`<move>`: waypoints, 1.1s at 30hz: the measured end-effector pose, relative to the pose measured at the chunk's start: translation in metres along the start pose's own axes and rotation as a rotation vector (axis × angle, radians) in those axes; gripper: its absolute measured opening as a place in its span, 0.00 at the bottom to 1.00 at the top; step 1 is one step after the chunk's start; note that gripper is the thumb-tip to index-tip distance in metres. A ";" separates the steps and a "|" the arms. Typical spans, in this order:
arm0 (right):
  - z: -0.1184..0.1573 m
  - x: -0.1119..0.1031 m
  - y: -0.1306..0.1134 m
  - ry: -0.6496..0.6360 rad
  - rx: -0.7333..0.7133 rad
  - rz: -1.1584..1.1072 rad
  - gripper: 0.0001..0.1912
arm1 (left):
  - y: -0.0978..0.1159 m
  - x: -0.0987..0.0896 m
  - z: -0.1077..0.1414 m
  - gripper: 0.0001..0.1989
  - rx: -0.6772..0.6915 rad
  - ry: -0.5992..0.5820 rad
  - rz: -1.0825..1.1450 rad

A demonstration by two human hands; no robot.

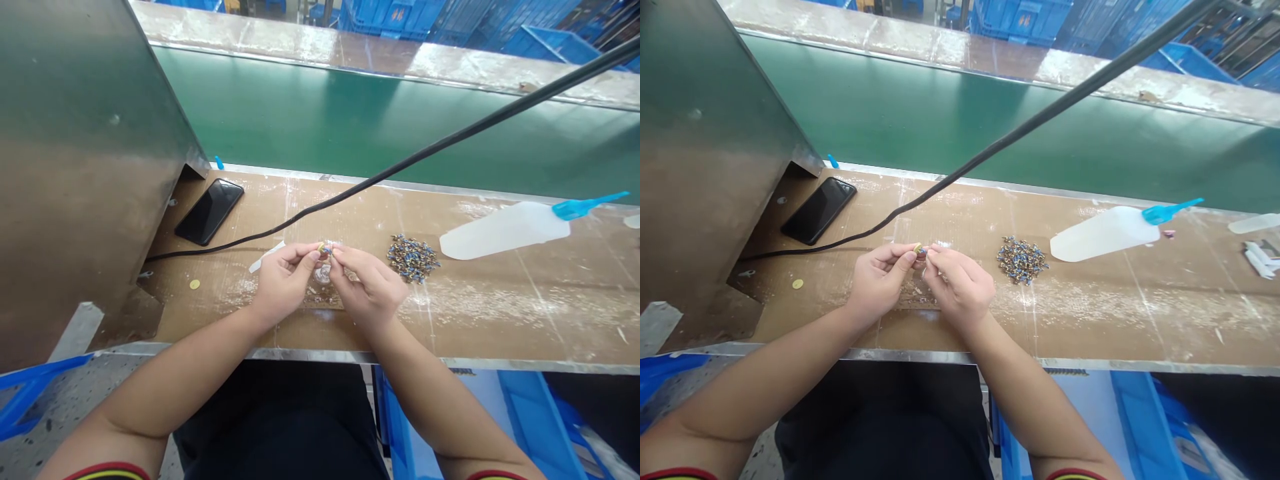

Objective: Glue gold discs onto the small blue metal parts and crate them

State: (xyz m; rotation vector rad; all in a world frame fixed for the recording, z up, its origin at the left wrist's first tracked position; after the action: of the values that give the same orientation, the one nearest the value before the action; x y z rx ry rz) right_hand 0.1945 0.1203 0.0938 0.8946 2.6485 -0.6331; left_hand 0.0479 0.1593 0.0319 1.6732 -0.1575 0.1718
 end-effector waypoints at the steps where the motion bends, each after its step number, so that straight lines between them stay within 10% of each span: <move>1: 0.000 0.000 -0.001 -0.003 -0.010 0.008 0.11 | 0.000 0.000 0.000 0.15 -0.003 0.003 -0.002; 33: 0.004 0.004 0.008 -0.068 -0.069 -0.099 0.16 | 0.001 -0.007 -0.008 0.17 0.003 -0.068 -0.061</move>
State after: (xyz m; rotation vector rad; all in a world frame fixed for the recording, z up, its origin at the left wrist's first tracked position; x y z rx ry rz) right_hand 0.1969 0.1262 0.0859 0.7145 2.6490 -0.5806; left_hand 0.0411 0.1668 0.0325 1.6850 -0.1572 0.0696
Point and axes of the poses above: each hand's wrist, its own z-axis away from the middle knuckle, its own x-axis out of the palm, y = z × x, the point moved 8 cm from there along -z, towards the middle knuckle, and after that the axes turned 1 degree about -y, right-handed, at the moved point
